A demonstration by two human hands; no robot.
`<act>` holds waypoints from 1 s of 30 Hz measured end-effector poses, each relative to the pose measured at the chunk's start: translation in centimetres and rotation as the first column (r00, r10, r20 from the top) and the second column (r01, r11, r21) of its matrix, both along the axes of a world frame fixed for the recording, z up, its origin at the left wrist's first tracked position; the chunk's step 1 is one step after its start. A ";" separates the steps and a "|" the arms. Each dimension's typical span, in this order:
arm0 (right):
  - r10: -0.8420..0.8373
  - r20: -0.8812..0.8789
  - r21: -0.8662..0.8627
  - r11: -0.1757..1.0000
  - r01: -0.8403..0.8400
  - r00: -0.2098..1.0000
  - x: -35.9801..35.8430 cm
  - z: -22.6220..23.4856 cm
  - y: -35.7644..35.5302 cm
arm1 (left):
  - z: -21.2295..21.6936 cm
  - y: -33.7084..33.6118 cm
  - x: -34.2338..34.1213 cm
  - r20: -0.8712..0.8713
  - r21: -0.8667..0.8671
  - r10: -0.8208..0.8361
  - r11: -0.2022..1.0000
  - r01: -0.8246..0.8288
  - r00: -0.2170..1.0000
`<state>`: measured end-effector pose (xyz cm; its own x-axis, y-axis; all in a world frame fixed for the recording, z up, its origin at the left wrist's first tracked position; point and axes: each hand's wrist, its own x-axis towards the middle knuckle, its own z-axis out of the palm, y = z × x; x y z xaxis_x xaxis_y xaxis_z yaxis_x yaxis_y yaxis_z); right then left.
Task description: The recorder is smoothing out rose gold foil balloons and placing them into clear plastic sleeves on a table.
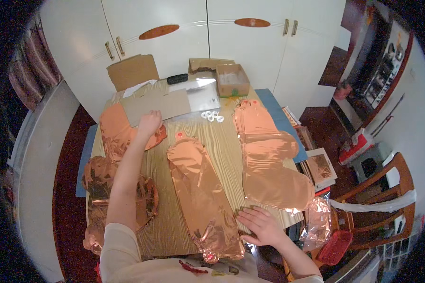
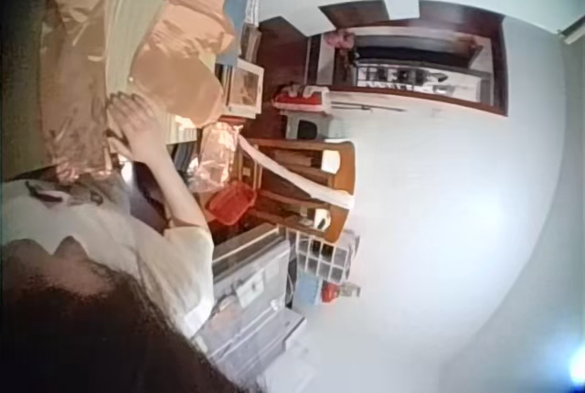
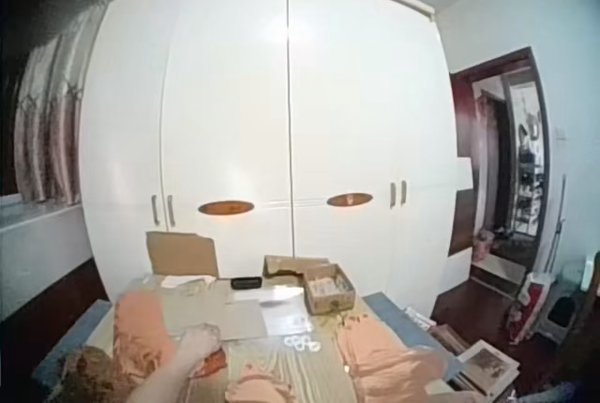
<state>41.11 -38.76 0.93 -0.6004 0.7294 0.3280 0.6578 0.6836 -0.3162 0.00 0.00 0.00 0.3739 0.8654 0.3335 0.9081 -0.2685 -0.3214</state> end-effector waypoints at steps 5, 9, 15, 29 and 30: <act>0.004 -0.041 -0.003 1.000 -0.004 0.999 0.0 0.5 -0.2 | -1.7 1.9 -0.8 -0.130 -0.093 -0.029 0.996 0.017 0.991; 0.014 -0.040 -0.004 1.000 -0.014 0.999 0.0 0.3 0.2 | 0.3 0.1 0.2 -0.103 0.119 -0.072 0.989 0.084 0.992; 0.146 -0.059 -0.065 0.987 -0.150 0.988 0.5 0.4 0.2 | 9.0 -13.1 4.8 -0.058 0.402 -0.414 0.823 0.401 0.908; 0.244 0.293 0.124 0.949 -0.290 0.924 -1.1 -0.9 -2.0 | 2.6 -35.1 8.6 0.223 0.003 -0.653 0.743 0.670 0.724; 0.250 0.283 0.137 0.945 -0.297 0.926 -1.2 -0.9 -2.1 | 2.6 -35.1 8.4 0.295 -0.014 -0.631 0.748 0.663 0.718</act>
<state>39.94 -40.85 0.08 -0.8490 0.4702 0.2410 0.4800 0.8770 -0.0201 8.36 -35.06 2.61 0.7719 0.4805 0.4163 0.5419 -0.8397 -0.0356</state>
